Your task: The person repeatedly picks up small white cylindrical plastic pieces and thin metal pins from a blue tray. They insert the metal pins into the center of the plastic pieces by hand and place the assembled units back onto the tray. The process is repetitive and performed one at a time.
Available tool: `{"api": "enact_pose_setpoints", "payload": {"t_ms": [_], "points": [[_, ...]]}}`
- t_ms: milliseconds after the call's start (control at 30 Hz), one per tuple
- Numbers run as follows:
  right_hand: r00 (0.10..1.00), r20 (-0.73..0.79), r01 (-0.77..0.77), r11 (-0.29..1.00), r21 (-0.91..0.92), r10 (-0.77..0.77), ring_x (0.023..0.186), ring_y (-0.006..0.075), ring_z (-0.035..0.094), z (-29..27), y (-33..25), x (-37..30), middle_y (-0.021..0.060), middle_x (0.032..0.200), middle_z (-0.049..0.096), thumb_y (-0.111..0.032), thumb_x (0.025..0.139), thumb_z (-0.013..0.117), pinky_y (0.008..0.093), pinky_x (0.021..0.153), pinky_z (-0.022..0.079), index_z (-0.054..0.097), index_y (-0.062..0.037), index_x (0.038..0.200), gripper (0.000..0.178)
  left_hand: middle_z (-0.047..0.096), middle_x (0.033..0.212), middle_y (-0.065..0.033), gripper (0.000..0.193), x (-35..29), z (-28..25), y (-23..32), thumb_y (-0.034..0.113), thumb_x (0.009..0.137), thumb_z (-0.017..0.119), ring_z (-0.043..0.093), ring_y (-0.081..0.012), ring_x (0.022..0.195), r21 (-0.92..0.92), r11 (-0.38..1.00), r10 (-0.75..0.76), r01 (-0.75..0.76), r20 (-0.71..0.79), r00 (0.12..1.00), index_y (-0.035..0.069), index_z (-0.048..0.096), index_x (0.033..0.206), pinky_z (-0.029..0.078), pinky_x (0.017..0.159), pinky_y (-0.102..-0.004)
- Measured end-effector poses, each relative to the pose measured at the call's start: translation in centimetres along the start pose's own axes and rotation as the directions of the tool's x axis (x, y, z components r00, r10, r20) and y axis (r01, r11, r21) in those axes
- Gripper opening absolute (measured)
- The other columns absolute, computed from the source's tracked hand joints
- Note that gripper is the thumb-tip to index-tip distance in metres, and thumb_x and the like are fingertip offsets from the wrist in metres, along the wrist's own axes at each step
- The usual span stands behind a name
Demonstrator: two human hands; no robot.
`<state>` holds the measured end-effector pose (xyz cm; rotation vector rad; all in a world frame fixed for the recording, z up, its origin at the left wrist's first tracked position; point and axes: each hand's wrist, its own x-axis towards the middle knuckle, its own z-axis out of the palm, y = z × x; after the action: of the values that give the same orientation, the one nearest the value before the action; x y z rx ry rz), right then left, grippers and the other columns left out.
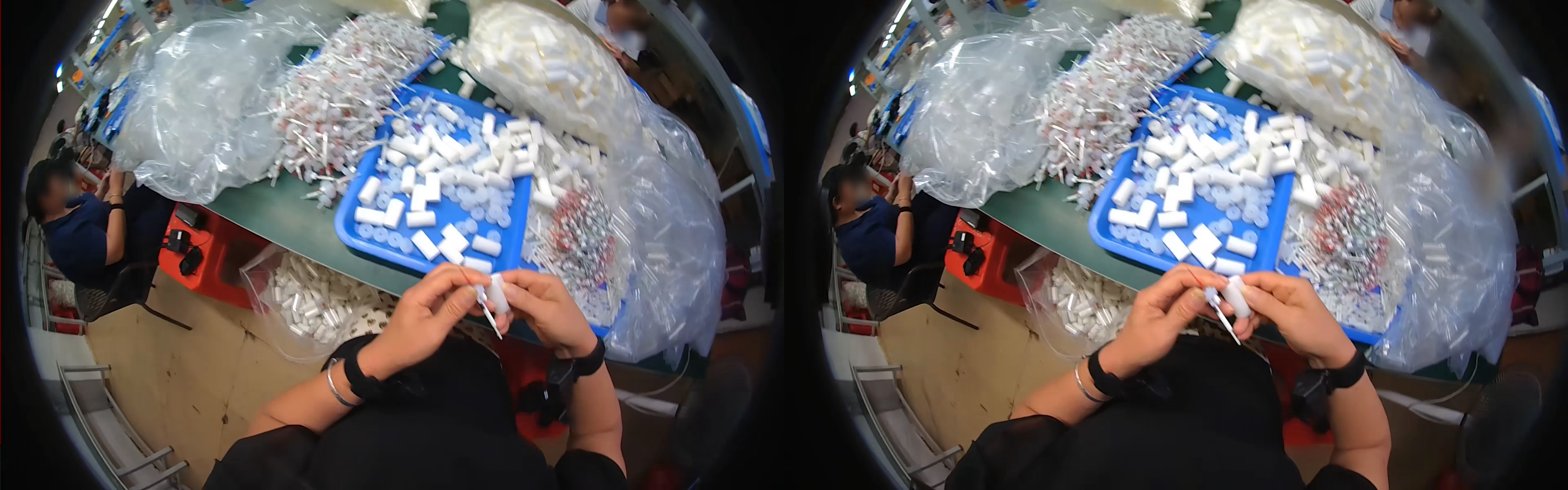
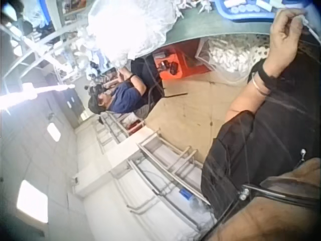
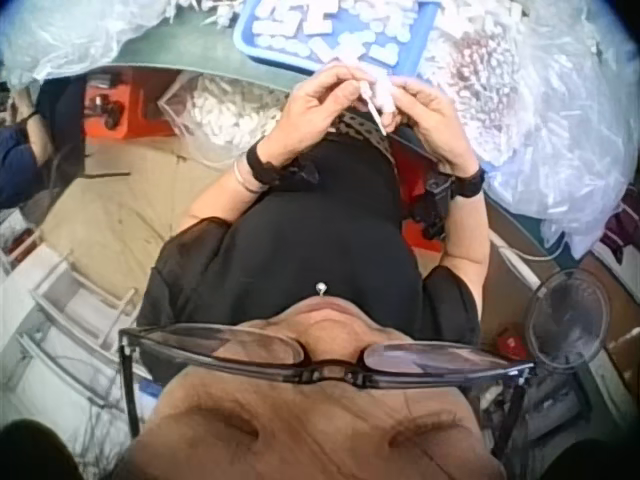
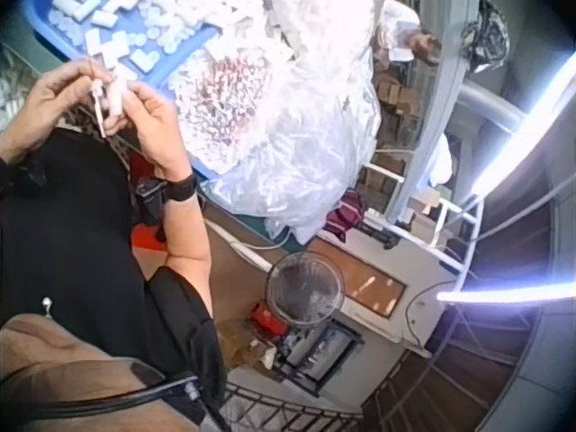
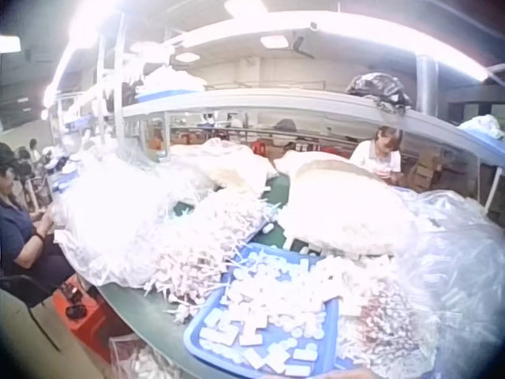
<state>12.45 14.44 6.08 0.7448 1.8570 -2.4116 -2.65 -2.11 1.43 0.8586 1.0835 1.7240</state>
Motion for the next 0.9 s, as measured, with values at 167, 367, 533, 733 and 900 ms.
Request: {"api": "enact_pose_setpoints", "payload": {"t_ms": [167, 367, 533, 733, 900], "points": [[0.995, -0.073, 0.047, 0.951, -0.305, -0.073, 0.080, 0.0105, 0.068, 1.7, 0.2, -1.3, 0.0082, 0.094, 0.069, -0.013, 0.105, 0.055, 0.0255, 0.073, 0.058, 0.058, 0.0040, 0.115, 0.019, 0.067, 0.105, -0.0046, 0.033, 0.3, 0.2, -1.0, 0.025, 0.107, 0.056, 0.066, -0.0122, 0.092, -0.253, 0.928, -0.285, 0.274, -0.009, 0.958, -0.001, 0.062, 0.126, 0.055, 0.083, -0.0283], [0.997, -0.012, -0.081, 0.992, 0.092, 0.082, 0.080, 0.0150, 0.071, -0.5, 0.7, -2.6, 0.0130, 0.097, 0.069, -0.013, 0.104, 0.057, 0.0281, 0.072, 0.060, 0.053, -0.0002, 0.116, 0.018, 0.066, 0.101, -0.0037, 0.029, 0.3, 1.7, -1.1, 0.015, 0.106, 0.055, 0.065, -0.0109, 0.086, -0.113, 0.936, -0.335, 0.334, 0.014, 0.942, -0.002, 0.063, 0.127, 0.055, 0.077, -0.0266], [0.998, -0.066, -0.003, 0.992, 0.126, 0.011, 0.081, 0.0180, 0.073, -0.3, 1.9, -3.4, 0.0143, 0.095, 0.070, -0.007, 0.102, 0.057, 0.0290, 0.071, 0.061, 0.047, -0.0034, 0.113, 0.015, 0.067, 0.109, -0.0084, 0.031, 0.1, 3.2, -0.5, 0.005, 0.100, 0.062, 0.066, -0.0112, 0.086, 0.519, 0.848, 0.074, -0.105, 0.081, 0.994, -0.002, 0.063, 0.131, 0.057, 0.075, -0.0256], [0.937, -0.221, 0.084, 0.790, -0.607, -0.270, 0.080, 0.0273, 0.074, -2.7, 0.3, -5.9, 0.0160, 0.088, 0.073, -0.012, 0.102, 0.057, 0.0380, 0.072, 0.057, 0.064, -0.0010, 0.109, 0.015, 0.070, 0.103, -0.0065, 0.048, 0.1, 3.0, -2.3, 0.005, 0.097, 0.068, 0.064, -0.0092, 0.083, -0.121, 0.935, -0.336, 0.333, -0.008, 0.942, -0.001, 0.053, 0.142, 0.053, 0.076, -0.0220], [0.633, -0.286, -0.385, 0.029, -0.923, -0.720, 0.096, 0.0377, 0.067, -12.8, 0.3, -8.0, 0.0161, 0.118, 0.066, 0.001, 0.084, 0.057, 0.0456, 0.079, 0.056, 0.066, -0.0056, 0.113, 0.032, 0.069, 0.103, -0.0114, 0.019, 0.9, 2.3, -2.0, 0.017, 0.103, 0.060, 0.064, -0.0125, 0.076, -0.359, 0.815, -0.453, 0.455, 0.095, 0.887, 0.005, 0.056, 0.117, 0.052, 0.070, -0.0244]]}}
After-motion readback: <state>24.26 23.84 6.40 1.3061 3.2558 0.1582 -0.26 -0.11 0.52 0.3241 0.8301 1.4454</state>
